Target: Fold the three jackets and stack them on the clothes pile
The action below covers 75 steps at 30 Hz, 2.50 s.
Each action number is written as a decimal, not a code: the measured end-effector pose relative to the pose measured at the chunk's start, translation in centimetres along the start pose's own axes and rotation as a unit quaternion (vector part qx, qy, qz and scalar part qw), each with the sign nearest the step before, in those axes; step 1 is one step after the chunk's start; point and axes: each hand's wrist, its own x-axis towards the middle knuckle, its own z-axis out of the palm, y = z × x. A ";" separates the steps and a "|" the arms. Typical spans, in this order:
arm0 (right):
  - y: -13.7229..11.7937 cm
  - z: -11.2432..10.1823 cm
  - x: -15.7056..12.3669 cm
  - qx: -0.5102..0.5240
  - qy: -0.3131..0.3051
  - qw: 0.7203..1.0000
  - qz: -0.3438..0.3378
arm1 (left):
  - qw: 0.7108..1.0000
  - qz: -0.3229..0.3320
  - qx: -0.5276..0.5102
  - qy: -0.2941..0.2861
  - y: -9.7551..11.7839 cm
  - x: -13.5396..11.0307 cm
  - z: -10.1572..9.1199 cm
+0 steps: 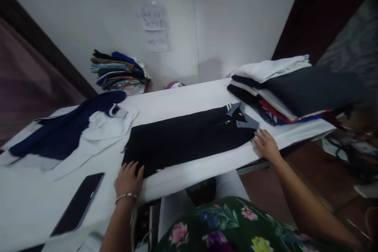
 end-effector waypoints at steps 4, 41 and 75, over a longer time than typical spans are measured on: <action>1.5 -0.9 -0.4 0.010 0.006 0.998 0.059 | 1.000 -0.016 0.021 0.005 1.0 -0.4 -0.4; 1.0 -1.8 13.7 -0.081 -0.156 0.966 0.191 | 0.997 0.070 -0.028 -0.028 2.7 -2.2 1.0; -8.2 6.4 17.2 -0.074 -0.243 0.960 -0.114 | 0.995 0.087 -0.057 0.004 2.5 -2.6 1.3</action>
